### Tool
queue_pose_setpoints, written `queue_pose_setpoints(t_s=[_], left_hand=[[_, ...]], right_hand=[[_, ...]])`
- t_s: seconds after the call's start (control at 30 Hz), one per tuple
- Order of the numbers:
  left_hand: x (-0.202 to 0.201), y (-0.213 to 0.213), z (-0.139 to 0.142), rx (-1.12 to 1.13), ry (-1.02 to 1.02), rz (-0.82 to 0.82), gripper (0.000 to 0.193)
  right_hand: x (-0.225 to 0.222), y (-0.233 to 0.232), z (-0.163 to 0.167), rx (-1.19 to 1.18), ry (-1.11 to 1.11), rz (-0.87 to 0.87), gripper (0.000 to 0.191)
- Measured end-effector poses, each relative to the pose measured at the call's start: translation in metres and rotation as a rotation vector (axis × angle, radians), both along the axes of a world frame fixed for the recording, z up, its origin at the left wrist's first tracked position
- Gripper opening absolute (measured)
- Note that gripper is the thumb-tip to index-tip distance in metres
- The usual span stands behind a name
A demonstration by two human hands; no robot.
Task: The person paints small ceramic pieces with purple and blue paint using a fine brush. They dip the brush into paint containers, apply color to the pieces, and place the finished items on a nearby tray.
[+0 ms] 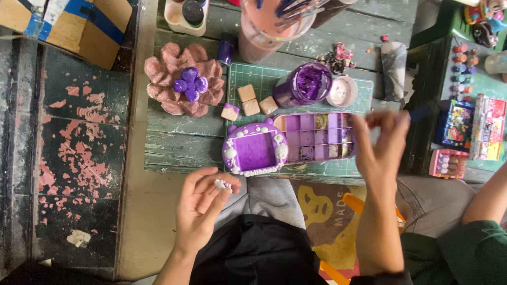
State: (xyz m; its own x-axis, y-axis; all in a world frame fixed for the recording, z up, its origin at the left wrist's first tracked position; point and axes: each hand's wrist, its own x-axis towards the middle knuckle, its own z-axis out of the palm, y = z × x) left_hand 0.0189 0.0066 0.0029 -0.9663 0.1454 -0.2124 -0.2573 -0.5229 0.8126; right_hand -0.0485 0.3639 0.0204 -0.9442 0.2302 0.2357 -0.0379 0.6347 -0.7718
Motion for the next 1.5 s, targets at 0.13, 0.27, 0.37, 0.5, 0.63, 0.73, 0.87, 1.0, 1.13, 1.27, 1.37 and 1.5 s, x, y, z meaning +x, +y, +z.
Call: queue_pose_setpoints(t_s=[0.13,0.27,0.37,0.5,0.63,0.73,0.87,1.0,1.13,1.27,1.37,1.5], left_hand=[[0.001,0.006,0.007,-0.042,0.043,-0.029,0.039],[-0.012,0.006,0.018,-0.165,0.058,-0.051,0.031],[-0.033,0.008,0.032,-0.332,0.113,-0.144,0.029],[-0.075,0.019,0.054,-0.670,0.426,-0.305,0.042],[-0.122,0.055,0.059,-0.922,0.642,-0.218,0.054],[-0.152,0.079,0.051,-1.041,0.693,-0.205,0.068],[-0.172,0.088,0.038,-1.094,0.686,-0.196,0.072],[-0.183,0.087,0.030,-1.127,0.737,-0.150,0.068],[-0.188,0.086,0.025,-1.117,0.727,-0.167,0.075],[-0.190,0.088,0.021,-1.135,0.781,-0.151,0.081],[-0.193,0.088,0.019,-1.131,0.813,-0.151,0.084],[-0.199,0.087,0.022,-1.089,0.789,-0.219,0.078]], right_hand=[[-0.058,-0.010,0.005,0.461,-0.043,-0.022,0.066],[-0.074,-0.015,0.004,0.506,-0.153,-0.051,0.076],[-0.080,-0.018,0.005,0.534,-0.165,-0.040,0.074],[-0.080,-0.027,0.022,0.309,-0.121,-0.012,0.067],[-0.077,-0.042,0.056,0.315,-0.034,0.128,0.067],[-0.079,-0.054,0.081,0.396,-0.065,0.216,0.072],[-0.082,-0.064,0.109,0.492,-0.045,0.342,0.075],[-0.091,-0.067,0.122,0.404,0.094,0.551,0.071],[-0.101,-0.073,0.120,0.377,0.037,0.596,0.079],[-0.103,-0.075,0.116,0.395,-0.210,0.465,0.076],[-0.103,-0.076,0.117,0.380,-0.123,0.535,0.072],[-0.104,-0.076,0.123,0.374,0.012,0.655,0.068]])
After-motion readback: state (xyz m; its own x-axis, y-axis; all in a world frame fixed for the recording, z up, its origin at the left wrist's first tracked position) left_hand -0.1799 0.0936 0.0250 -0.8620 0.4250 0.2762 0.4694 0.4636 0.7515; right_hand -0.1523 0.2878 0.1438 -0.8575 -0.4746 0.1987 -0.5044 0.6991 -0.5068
